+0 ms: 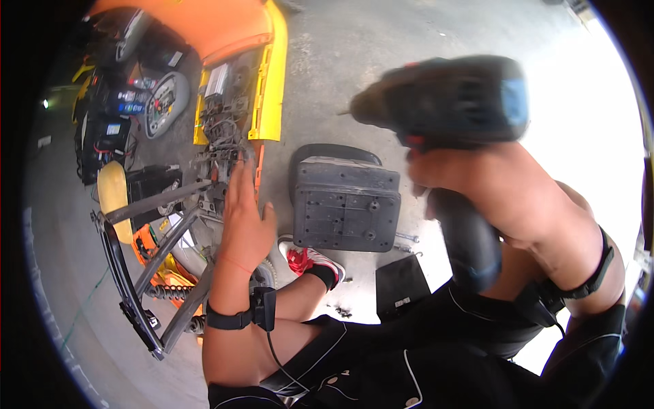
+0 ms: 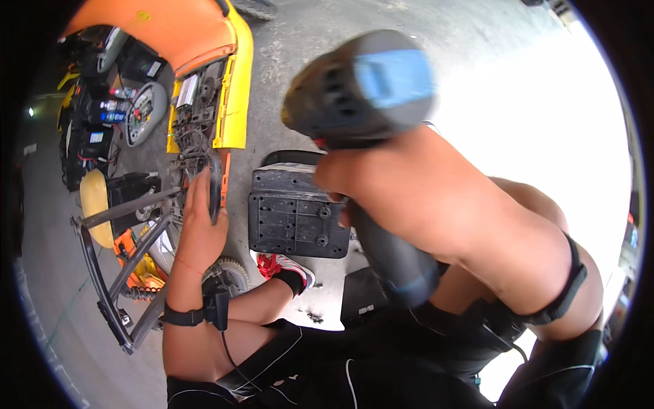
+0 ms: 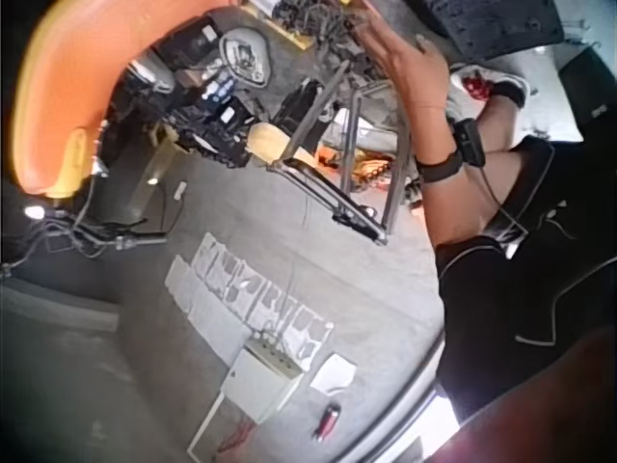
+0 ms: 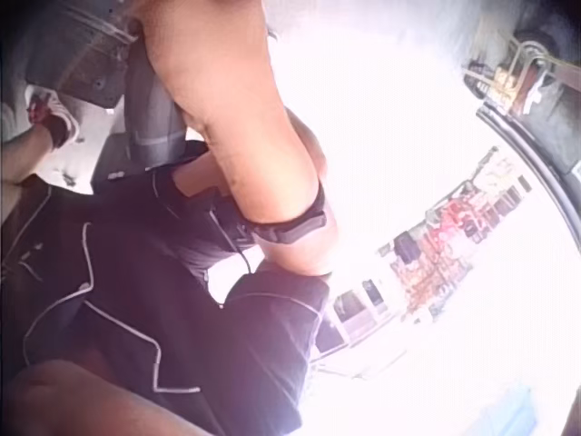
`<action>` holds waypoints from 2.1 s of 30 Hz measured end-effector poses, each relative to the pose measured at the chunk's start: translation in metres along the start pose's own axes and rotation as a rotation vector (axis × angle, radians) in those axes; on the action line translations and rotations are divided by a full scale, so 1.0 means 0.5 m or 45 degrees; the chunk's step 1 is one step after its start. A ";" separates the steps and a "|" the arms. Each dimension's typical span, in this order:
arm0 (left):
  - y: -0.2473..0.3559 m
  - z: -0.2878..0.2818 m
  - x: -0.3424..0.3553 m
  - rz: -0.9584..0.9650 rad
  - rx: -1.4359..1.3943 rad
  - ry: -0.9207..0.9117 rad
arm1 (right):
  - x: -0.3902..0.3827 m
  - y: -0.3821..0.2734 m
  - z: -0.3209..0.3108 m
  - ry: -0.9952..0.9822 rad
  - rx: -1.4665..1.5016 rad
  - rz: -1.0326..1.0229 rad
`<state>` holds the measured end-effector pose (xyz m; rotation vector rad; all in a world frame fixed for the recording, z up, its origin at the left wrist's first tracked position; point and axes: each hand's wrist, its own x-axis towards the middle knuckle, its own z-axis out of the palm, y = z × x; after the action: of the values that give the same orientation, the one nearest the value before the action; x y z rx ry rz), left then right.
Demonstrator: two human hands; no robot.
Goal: Using a drill to modify or repair a plastic storage compartment from a motorcycle.
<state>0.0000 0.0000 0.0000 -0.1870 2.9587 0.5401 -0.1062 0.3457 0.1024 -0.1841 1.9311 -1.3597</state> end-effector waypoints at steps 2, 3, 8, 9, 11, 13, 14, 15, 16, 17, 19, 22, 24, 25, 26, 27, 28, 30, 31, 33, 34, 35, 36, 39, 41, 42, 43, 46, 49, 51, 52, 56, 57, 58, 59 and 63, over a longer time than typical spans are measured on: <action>0.020 -0.027 -0.031 0.064 0.061 -0.121 | -0.019 -0.007 0.009 0.085 0.324 0.203; 0.012 -0.050 -0.008 0.069 0.051 -0.107 | -0.009 0.015 -0.007 0.044 0.154 -0.060; -0.013 -0.123 -0.063 -0.051 -0.033 -0.380 | 0.001 -0.027 0.043 0.486 0.325 0.195; -0.007 -0.127 -0.056 -0.025 -0.073 -0.382 | -0.007 -0.034 0.036 0.518 0.292 0.208; -0.007 -0.135 -0.067 -0.097 -0.148 -0.532 | 0.008 -0.016 0.041 0.635 0.377 0.273; -0.012 -0.137 -0.072 -0.104 -0.147 -0.588 | 0.002 -0.002 0.039 0.659 0.376 0.320; -0.010 -0.132 -0.070 -0.045 -0.121 -0.636 | -0.003 0.003 0.033 0.700 0.383 0.349; -0.008 -0.135 -0.074 0.005 -0.078 -0.691 | 0.008 -0.001 0.040 0.688 0.387 0.358; -0.005 -0.137 -0.067 0.032 -0.076 -0.711 | 0.017 -0.008 0.043 0.625 0.379 0.358; -0.003 -0.137 -0.062 0.031 -0.076 -0.712 | 0.025 -0.019 0.046 0.568 0.370 0.354; 0.007 -0.124 -0.053 0.029 -0.093 -0.667 | 0.035 -0.040 0.054 0.555 0.306 0.324; 0.023 -0.107 -0.045 0.128 -0.088 -0.581 | 0.041 -0.046 0.054 0.502 0.250 0.259; 0.011 -0.112 -0.072 0.077 -0.027 -0.578 | 0.061 -0.043 0.082 0.360 0.327 0.331; 0.019 -0.109 -0.071 0.093 -0.023 -0.577 | 0.052 -0.050 0.079 0.341 0.406 0.317; 0.023 -0.101 -0.071 0.103 -0.018 -0.551 | 0.047 -0.053 0.076 0.288 0.397 0.318; 0.031 -0.088 -0.066 0.144 -0.049 -0.505 | 0.043 -0.055 0.069 0.240 0.388 0.317; 0.037 -0.076 -0.064 0.180 -0.076 -0.460 | 0.041 -0.049 0.066 0.183 0.409 0.319; 0.054 -0.041 -0.055 0.289 0.011 -0.402 | 0.036 -0.052 0.059 0.154 0.392 0.346; 0.059 -0.021 -0.051 0.388 0.088 -0.369 | 0.035 -0.048 0.057 0.140 0.385 0.358; 0.071 0.002 -0.054 0.372 0.159 -0.391 | 0.032 -0.038 0.055 0.142 0.438 0.283; 0.072 0.009 -0.059 0.343 0.214 -0.438 | 0.030 -0.037 0.059 0.181 0.434 0.273; 0.074 0.016 -0.065 0.352 0.227 -0.419 | 0.030 -0.032 0.058 0.188 0.435 0.249; 0.072 0.019 -0.076 0.364 0.310 -0.374 | 0.034 -0.026 0.059 0.167 0.435 0.241; 0.073 0.034 -0.094 0.379 0.451 -0.309 | 0.029 -0.023 0.056 0.154 0.443 0.217; 0.076 0.041 -0.103 0.337 0.557 -0.352 | 0.024 -0.021 0.053 0.115 0.470 0.212; 0.077 0.049 -0.102 0.341 0.570 -0.339 | 0.025 -0.017 0.053 0.118 0.474 0.194; 0.078 0.057 -0.100 0.329 0.541 -0.330 | 0.025 -0.013 0.054 0.132 0.480 0.198; 0.088 0.049 -0.094 0.285 0.563 -0.336 | 0.021 -0.024 0.056 0.122 0.491 0.226; 0.094 0.000 -0.088 0.277 0.441 -0.274 | 0.027 -0.024 0.067 0.093 0.515 0.246; 0.105 -0.048 -0.085 0.299 0.279 -0.167 | 0.036 -0.033 0.078 0.028 0.536 0.241; 0.112 -0.081 -0.088 0.280 0.270 -0.102 | 0.037 -0.044 0.085 0.003 0.481 0.236; 0.158 -0.172 -0.094 0.099 0.388 -0.110 | 0.043 -0.015 0.104 -0.016 0.530 0.166; 0.166 -0.180 -0.094 0.066 0.367 -0.169 | 0.041 -0.009 0.106 -0.017 0.546 0.189; 0.172 -0.180 -0.095 0.051 0.291 -0.110 | 0.035 0.002 0.108 -0.033 0.525 0.158; 0.172 -0.179 -0.091 0.038 0.222 -0.043 | 0.038 0.007 0.110 -0.066 0.519 0.161; 0.119 -0.113 -0.083 -0.018 0.160 0.071 | 0.039 -0.002 0.132 -0.129 0.489 0.190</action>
<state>0.0264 0.0392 0.0791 -0.2139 3.0306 0.3515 -0.0776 0.2859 0.0837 0.0750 1.5345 -1.5562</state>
